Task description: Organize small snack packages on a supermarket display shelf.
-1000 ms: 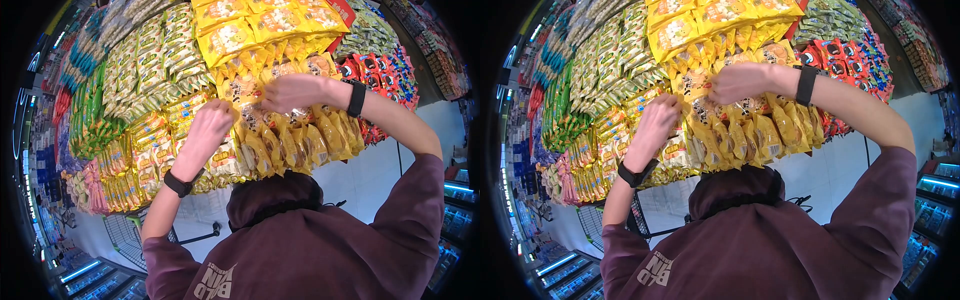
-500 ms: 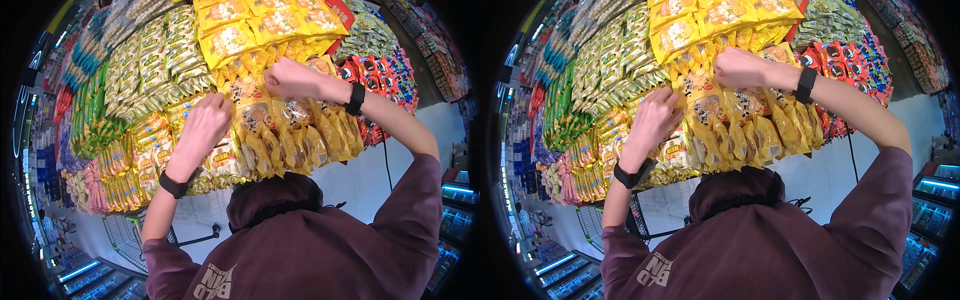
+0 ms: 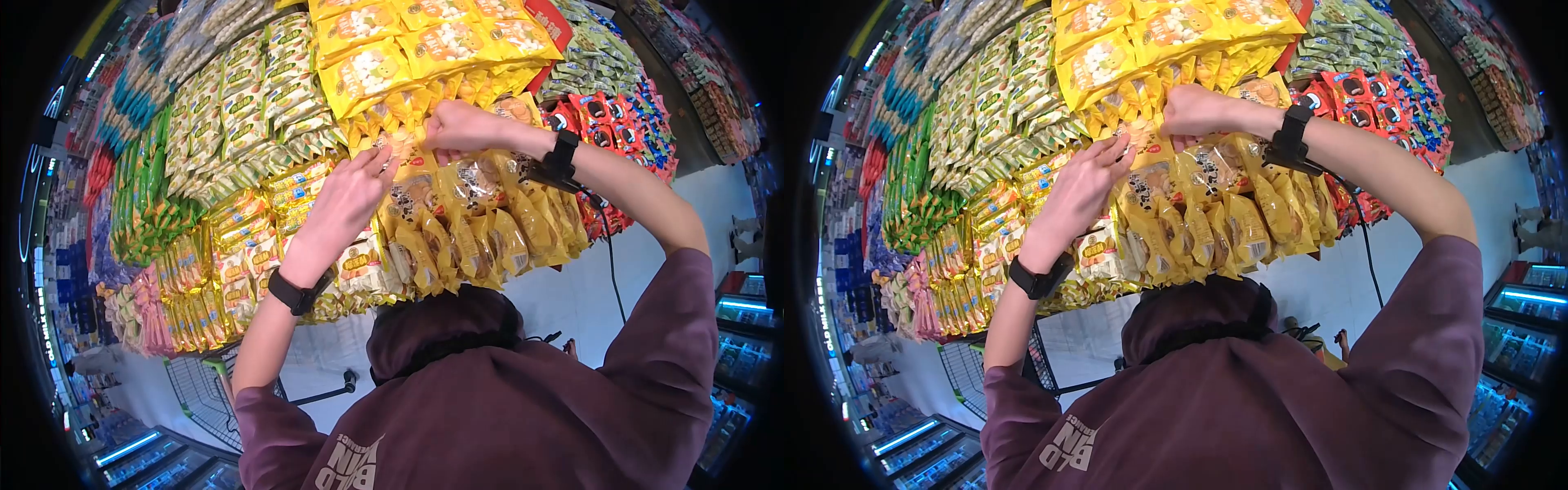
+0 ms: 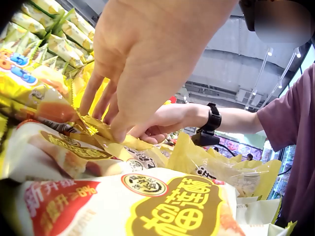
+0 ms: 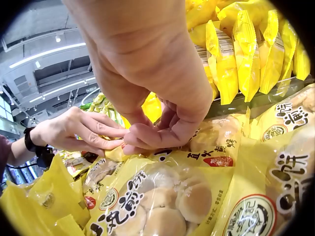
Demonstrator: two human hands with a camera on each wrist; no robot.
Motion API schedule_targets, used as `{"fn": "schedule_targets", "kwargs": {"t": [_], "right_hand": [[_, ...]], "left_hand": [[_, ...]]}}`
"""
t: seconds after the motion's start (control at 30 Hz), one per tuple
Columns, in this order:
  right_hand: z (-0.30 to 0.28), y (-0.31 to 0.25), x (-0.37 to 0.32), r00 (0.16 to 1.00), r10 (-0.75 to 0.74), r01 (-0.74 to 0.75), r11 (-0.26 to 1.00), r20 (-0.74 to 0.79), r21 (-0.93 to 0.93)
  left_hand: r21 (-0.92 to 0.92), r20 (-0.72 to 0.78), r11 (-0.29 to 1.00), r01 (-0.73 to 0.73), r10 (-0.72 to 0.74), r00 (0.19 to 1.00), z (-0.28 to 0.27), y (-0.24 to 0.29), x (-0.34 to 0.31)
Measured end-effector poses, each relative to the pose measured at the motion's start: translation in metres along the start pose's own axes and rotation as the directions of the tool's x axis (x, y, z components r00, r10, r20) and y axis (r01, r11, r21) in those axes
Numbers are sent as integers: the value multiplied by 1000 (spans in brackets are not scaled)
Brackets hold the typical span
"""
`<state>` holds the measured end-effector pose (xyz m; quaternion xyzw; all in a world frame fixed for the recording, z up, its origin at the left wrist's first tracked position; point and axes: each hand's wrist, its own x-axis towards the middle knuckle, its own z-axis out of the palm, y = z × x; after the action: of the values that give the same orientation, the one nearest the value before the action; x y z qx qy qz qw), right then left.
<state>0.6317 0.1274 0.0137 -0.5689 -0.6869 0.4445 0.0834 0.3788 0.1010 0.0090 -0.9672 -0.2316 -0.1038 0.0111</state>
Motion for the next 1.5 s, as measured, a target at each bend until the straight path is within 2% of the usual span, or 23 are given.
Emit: {"fn": "schedule_targets", "kwargs": {"t": [0.13,0.2,0.23,0.33,0.43,0.53,0.57,0.63,0.7,0.83,0.93,1.03,1.13,1.23,1.33,1.43,1.5], "right_hand": [[-1,-13,-7,1000,-4,4,998,-13,-65],[1,-10,-4,972,-213,156,905,-103,-396],[2,-9,-3,939,-323,209,809,-118,-549],[7,-15,-20,850,-519,330,662,-94,-674],[15,-15,-25,660,-748,595,466,67,-655],[27,0,-11,554,-826,649,352,102,-674],[29,6,-10,574,-814,640,374,93,-671],[32,6,-13,611,-788,620,414,79,-666],[27,2,-14,608,-785,639,398,116,-659],[19,-15,-22,657,-749,614,468,83,-636],[21,-10,-20,699,-710,600,515,87,-612],[24,-4,-17,666,-741,602,468,84,-647],[25,0,-14,634,-768,605,416,93,-679],[22,-7,-20,678,-732,598,490,74,-634],[24,-13,-21,632,-773,622,465,53,-630],[23,-19,-26,726,-683,558,522,76,-645],[27,-10,-22,693,-720,557,493,47,-668]], "left_hand": [[-20,23,1000,8,-8,1000,-5,2,0],[-31,21,999,9,-8,1000,-7,1,-1],[-38,21,999,10,-9,1000,-7,0,-2],[-79,-61,997,4,-9,998,-2,-3,-3],[-101,39,989,110,-106,994,-1,-2,-3],[-64,75,993,100,-95,993,7,-7,-2],[-69,95,987,147,-140,986,8,-6,-1],[-109,32,988,108,-106,994,8,-5,-2],[-173,-8,981,86,-88,996,6,-6,-3],[-335,3,925,180,-190,982,-1,1,-7],[-282,-149,956,79,-125,981,12,-3,-12],[-220,-97,971,90,-114,989,15,-5,-13],[-259,-51,954,150,-168,984,9,-1,-10],[-159,-99,986,50,-67,993,8,-4,-11],[-110,-108,993,41,-53,993,4,-3,-10],[-82,-92,994,69,-76,993,2,-1,-8],[-137,-26,983,120,-124,992,0,1,-6]]}}
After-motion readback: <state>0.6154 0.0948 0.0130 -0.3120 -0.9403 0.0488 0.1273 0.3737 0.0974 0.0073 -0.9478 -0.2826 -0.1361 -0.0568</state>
